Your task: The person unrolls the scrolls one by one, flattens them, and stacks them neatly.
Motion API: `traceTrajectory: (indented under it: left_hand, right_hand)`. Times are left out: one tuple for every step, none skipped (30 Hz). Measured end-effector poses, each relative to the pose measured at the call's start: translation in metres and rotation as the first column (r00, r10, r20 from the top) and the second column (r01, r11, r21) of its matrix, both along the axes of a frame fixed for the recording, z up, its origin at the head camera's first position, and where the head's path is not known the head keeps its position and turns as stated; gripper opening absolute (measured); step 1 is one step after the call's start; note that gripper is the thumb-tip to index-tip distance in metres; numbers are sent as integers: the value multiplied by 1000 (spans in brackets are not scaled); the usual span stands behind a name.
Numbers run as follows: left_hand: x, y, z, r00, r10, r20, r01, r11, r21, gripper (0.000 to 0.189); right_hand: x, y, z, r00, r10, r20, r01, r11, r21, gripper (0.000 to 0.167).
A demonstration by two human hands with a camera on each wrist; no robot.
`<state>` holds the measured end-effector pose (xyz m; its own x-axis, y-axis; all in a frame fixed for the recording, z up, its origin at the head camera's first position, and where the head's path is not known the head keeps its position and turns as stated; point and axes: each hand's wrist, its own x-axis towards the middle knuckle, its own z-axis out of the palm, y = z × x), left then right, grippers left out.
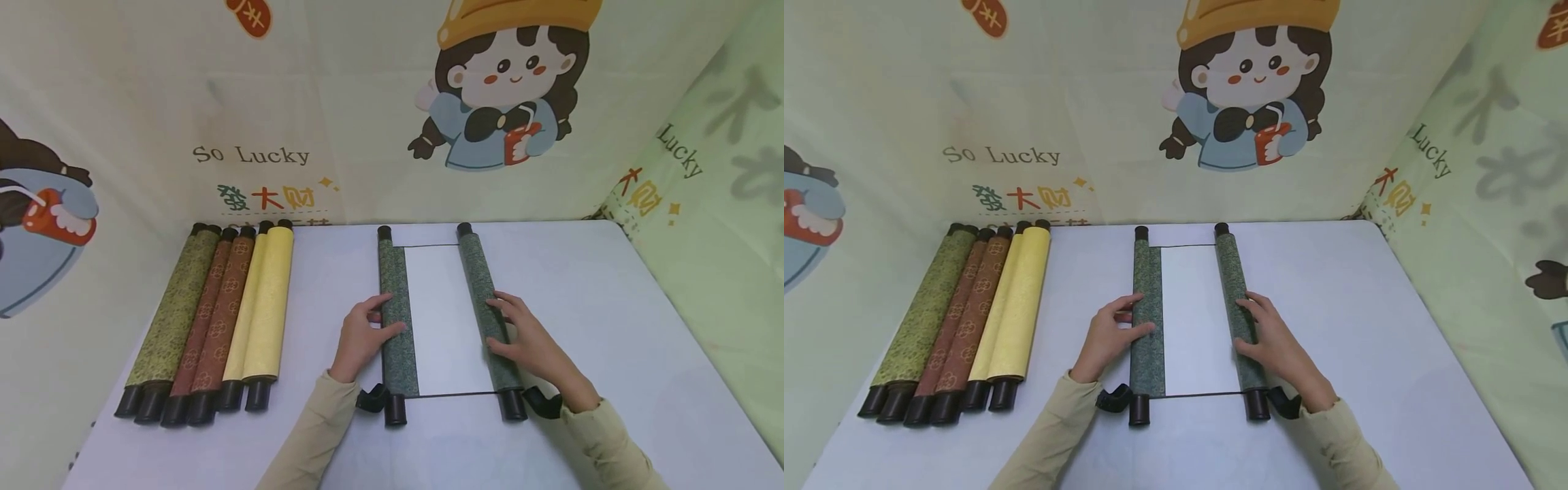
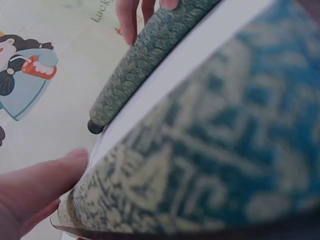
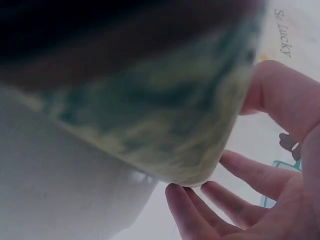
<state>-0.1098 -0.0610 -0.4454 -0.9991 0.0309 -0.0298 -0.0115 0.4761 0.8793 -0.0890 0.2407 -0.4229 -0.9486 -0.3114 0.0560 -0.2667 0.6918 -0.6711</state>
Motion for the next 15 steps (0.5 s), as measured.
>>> traceTrajectory:
  left_hand:
    - [0,1,1,1000,-4,-2,4,1000,-14,58]
    - [0,1,2,1000,-9,-6,9,1000,-30,59]
    - [1,2,3,1000,-14,-11,13,999,-50,60]
    - [1,3,3,1000,-16,-15,15,997,-69,60]
    - [2,3,4,1000,-17,-18,16,996,-85,60]
    - [3,4,6,1000,-17,-20,15,995,-98,59]
    - [3,4,6,1000,-16,-24,14,994,-110,59]
    - [4,4,7,1000,-14,-23,11,993,-114,59]
    - [4,5,7,1000,-10,-21,8,993,-114,58]
    - [4,5,7,1000,-5,-19,3,994,-111,58]
    - [5,4,8,1000,0,-17,-2,994,-107,58]
    - [5,4,8,1000,5,-16,-6,995,-103,57]
    - [5,4,8,1000,8,-15,-10,995,-99,57]
    - [5,4,8,1000,12,-12,-13,995,-96,57]
    - [5,4,8,1000,14,-13,-15,995,-95,57]
  right_hand:
    - [0,1,1,1000,-2,3,2,1000,2,61]
    - [1,2,1,1000,-2,5,2,1000,9,61]
    - [1,3,2,1000,-1,5,1,1000,17,60]
    - [1,4,3,1000,2,4,-2,1000,28,58]
    - [1,4,3,1000,6,0,-6,999,42,57]
    - [2,5,3,1000,12,-1,-12,998,57,55]
    - [2,6,4,1000,18,-2,-18,997,72,54]
    - [1,6,4,1000,24,-3,-24,996,87,53]
    - [1,7,5,999,33,-6,-32,994,103,52]
    - [1,8,5,999,43,-8,-41,992,118,51]
    - [0,9,5,999,54,-9,-52,990,133,50]
    - [0,10,5,998,65,-10,-63,988,141,49]
    - [0,11,5,997,77,-11,-74,986,149,49]
    - [-1,12,5,996,86,-13,-83,985,154,49]
    - [-1,14,6,995,97,-12,-93,983,159,49]
